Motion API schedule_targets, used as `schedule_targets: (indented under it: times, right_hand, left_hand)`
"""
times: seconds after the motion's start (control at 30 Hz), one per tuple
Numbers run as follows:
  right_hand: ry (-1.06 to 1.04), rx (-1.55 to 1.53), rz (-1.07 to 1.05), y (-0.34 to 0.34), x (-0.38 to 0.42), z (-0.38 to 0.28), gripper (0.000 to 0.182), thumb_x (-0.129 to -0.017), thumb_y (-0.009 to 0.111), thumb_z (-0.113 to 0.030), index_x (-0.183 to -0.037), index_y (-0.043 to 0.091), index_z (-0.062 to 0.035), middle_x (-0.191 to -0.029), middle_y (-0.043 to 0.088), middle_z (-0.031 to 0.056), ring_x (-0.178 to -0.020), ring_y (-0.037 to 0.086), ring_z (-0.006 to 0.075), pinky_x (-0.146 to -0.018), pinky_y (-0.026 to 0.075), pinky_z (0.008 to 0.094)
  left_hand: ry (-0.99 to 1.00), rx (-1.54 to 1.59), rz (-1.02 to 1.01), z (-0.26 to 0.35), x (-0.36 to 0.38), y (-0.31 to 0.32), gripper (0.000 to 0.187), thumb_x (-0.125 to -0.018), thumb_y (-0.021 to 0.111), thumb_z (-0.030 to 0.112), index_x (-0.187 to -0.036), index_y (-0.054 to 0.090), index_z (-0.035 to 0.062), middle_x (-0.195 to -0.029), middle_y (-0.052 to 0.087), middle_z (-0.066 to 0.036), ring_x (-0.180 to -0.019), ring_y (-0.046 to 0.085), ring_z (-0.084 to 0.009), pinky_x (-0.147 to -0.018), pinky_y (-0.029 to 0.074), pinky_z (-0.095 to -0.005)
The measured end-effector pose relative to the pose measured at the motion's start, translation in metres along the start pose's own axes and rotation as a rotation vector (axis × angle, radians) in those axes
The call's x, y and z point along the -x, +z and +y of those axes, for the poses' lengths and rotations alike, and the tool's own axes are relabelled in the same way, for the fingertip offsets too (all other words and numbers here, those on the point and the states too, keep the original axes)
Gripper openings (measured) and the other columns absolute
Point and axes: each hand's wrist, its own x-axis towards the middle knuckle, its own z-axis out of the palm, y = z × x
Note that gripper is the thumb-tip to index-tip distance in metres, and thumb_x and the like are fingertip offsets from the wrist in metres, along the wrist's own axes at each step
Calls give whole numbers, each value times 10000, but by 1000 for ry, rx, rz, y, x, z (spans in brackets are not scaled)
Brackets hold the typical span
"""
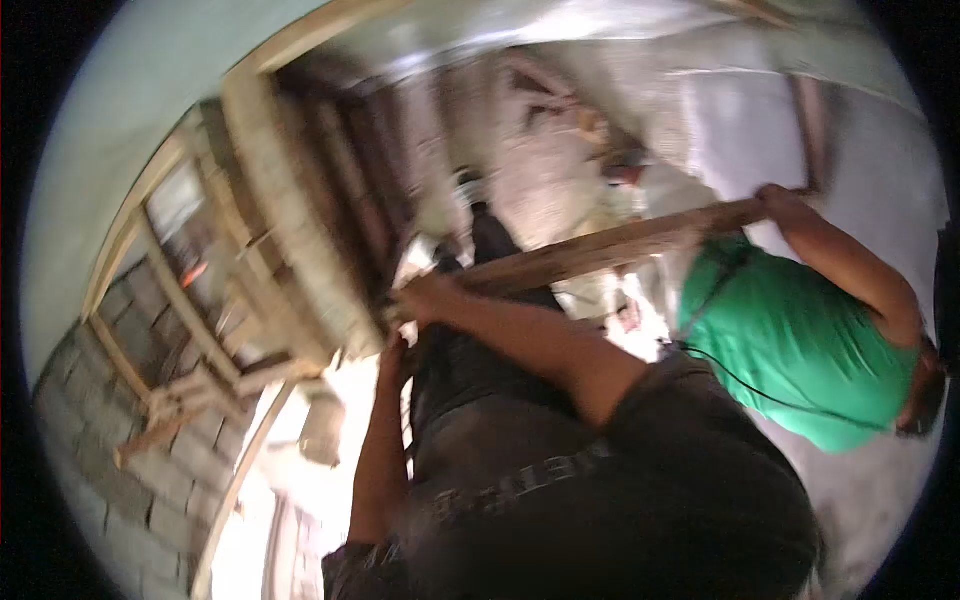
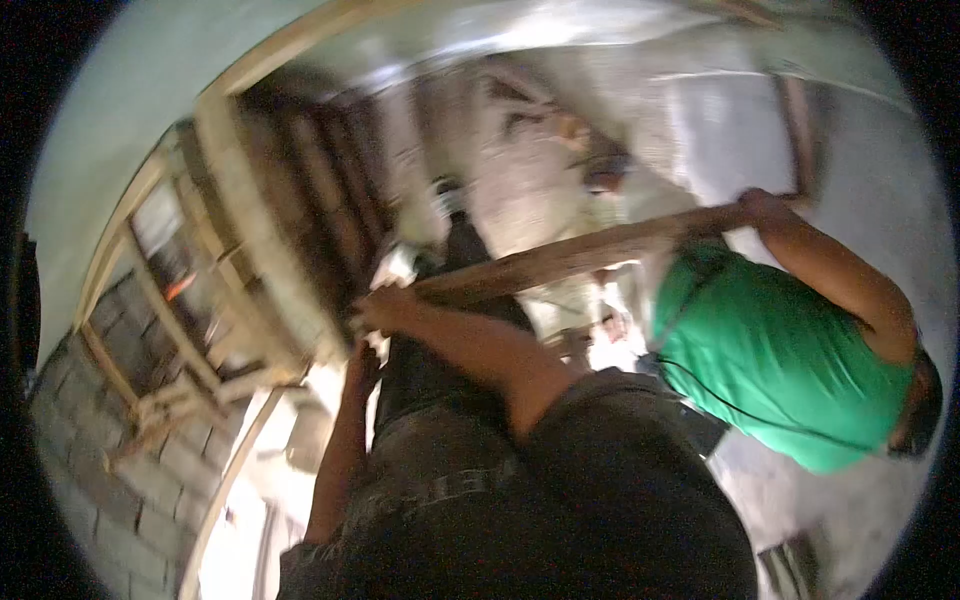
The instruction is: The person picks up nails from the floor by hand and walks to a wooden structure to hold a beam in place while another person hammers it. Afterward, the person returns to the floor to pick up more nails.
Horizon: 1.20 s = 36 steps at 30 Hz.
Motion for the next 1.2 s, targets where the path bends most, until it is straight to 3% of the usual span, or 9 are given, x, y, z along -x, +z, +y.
schedule_targets:
  times: [0.03,0.07,0.1,0.13,0.23,0.37,0.73,0.93,1.2]
  right_hand:
    - [4,117,-50,14,-13,9,523,-743,714,-365,-1181,586,-108,-1112,618,192,-1013,615,354,-884,456,532]
    - [-77,188,-25,-6,1,-5,643,-695,763,-359,-1236,539,-93,-1168,582,187,-1046,591,362,-899,463,511]
    - [32,150,-57,-1,-7,1,789,-627,814,-374,-1291,489,-98,-1209,553,170,-1079,567,358,-903,471,495]
    - [49,197,-79,4,-13,2,858,-595,830,-381,-1323,457,-121,-1184,570,151,-1091,560,345,-892,482,480]
    - [27,186,-35,-1,-9,4,846,-577,827,-382,-1307,485,-127,-1147,587,139,-1048,582,327,-871,494,467]
    - [23,168,-2,3,-8,4,848,-565,834,-372,-1306,498,-135,-1120,595,137,-1019,592,317,-846,504,458]
    - [33,160,-19,4,-12,8,855,-542,850,-310,-1300,493,-140,-1139,589,141,-1042,575,317,-860,495,450]
    - [52,147,-21,4,-11,7,868,-544,847,-296,-1315,479,-141,-1154,579,142,-1047,570,316,-857,492,454]
    - [39,168,-60,5,-14,8,883,-574,829,-292,-1359,448,-154,-1166,569,148,-1052,569,315,-853,494,446]
  left_hand:
    - [173,-393,-153,-18,-38,-41,501,-854,592,538,-1067,538,88,-814,486,14,-717,470,-157,-648,438,-360]
    - [314,-362,31,-32,-55,-48,380,-864,616,506,-888,532,136,-760,470,19,-661,438,-142,-592,399,-305]
    - [-7,-144,97,10,8,5,310,-871,643,446,-854,540,154,-700,446,28,-620,427,-126,-557,361,-265]
    - [49,-76,98,7,1,1,385,-826,719,409,-824,566,56,-680,423,0,-573,389,-133,-552,377,-274]
    - [220,-50,-26,8,1,4,328,-823,735,332,-949,535,105,-649,370,67,-543,350,-69,-506,329,-242]
    - [200,-91,-7,15,14,11,343,-815,743,294,-1018,517,134,-636,349,79,-538,340,-54,-488,310,-231]
    - [212,-301,154,23,27,5,249,-793,755,221,-875,544,118,-627,377,66,-527,350,-64,-479,316,-233]
    - [234,-419,141,22,20,-7,317,-755,787,242,-750,489,134,-629,409,46,-517,386,-75,-463,327,-240]
    - [202,-432,183,24,19,-6,346,-751,795,258,-756,475,127,-641,420,34,-512,390,-80,-456,332,-248]
